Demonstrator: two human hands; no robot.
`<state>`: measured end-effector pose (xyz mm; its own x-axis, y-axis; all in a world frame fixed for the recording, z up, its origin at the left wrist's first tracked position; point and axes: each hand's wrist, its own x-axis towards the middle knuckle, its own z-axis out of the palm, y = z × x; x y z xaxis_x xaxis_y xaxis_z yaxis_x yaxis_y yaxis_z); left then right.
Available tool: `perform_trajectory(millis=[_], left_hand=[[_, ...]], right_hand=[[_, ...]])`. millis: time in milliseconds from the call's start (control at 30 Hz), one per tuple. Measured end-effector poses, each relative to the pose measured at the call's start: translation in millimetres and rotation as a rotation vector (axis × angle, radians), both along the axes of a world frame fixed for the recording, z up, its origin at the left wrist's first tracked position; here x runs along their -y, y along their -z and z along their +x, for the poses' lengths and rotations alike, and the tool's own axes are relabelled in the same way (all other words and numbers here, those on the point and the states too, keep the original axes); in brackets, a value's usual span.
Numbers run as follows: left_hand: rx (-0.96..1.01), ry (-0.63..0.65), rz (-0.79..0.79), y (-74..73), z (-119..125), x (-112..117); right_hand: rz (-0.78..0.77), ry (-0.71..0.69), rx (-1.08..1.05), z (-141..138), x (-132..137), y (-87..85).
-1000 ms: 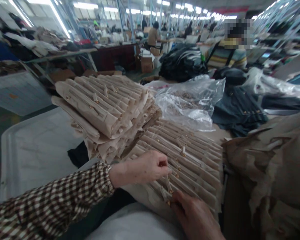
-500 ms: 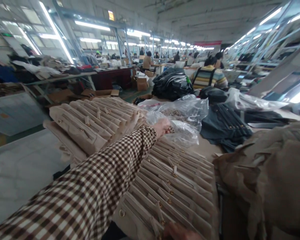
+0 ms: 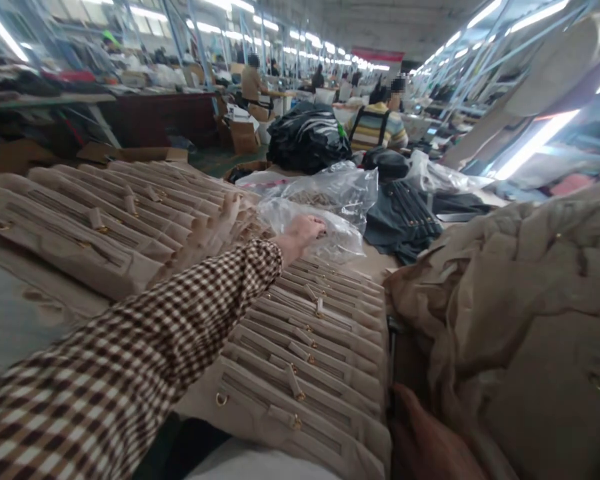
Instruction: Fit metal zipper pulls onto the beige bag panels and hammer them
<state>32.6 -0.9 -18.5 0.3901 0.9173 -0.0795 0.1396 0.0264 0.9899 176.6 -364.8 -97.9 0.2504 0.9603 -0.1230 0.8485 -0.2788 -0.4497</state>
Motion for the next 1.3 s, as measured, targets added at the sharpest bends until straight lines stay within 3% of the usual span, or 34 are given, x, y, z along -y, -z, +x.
perform_trajectory(millis=[67, 133, 267, 333, 433, 533, 600, 667, 767, 867, 967, 1067, 1167, 1300], left_hand=[[-0.034, 0.114, 0.005, 4.7, -4, 25], [-0.128, 0.280, 0.134, 8.3, -13, 50], [-0.496, 0.632, 0.728, 17.8, -32, 83], [-0.666, 0.712, 0.880, 23.5, -36, 89], [-0.857, 0.690, 0.878, 30.4, -32, 92], [-0.939, 0.655, 0.797, 36.7, -22, 92], [-0.966, 0.637, 0.767, 42.1, -18, 93], [-0.989, 0.611, 0.760, 48.3, -18, 96], [-1.002, 0.604, 0.764, 57.5, -24, 104], [-0.984, 0.598, 0.785, 64.0, -31, 113], [-0.937, 0.565, 0.852, 62.2, -34, 115], [-0.900, 0.514, 0.882, 51.3, -31, 105], [-0.956, 0.427, 0.854, 44.1, -24, 84], [-1.013, 0.458, 0.827, 56.2, -23, 66]], right_hand=[[-0.149, 0.036, 0.063, -12, 0, 1.9], [-0.239, 0.057, 0.092, -21, -3, 3.2], [-0.197, 0.103, 0.021, -12, -11, 7.6], [-0.096, 0.202, -0.056, 2, -11, 9.2], [0.110, 0.400, -0.301, 18, -8, 4.1], [0.154, 0.565, -0.687, 18, -5, -10.9], [0.181, 0.604, -0.875, 11, -6, -23.8], [0.299, 0.555, -0.949, 3, -10, -36.7], [0.392, 0.404, -0.883, -3, -27, -49.8], [0.331, 0.291, -0.708, 0, -55, -49.2], [0.284, 0.204, -0.437, 7, -87, -37.0], [0.268, 0.110, -0.203, 10, -105, -19.4], [0.238, 0.043, -0.090, 5, -104, 0.2], [0.220, -0.001, 0.038, -3, -89, 18.9]])
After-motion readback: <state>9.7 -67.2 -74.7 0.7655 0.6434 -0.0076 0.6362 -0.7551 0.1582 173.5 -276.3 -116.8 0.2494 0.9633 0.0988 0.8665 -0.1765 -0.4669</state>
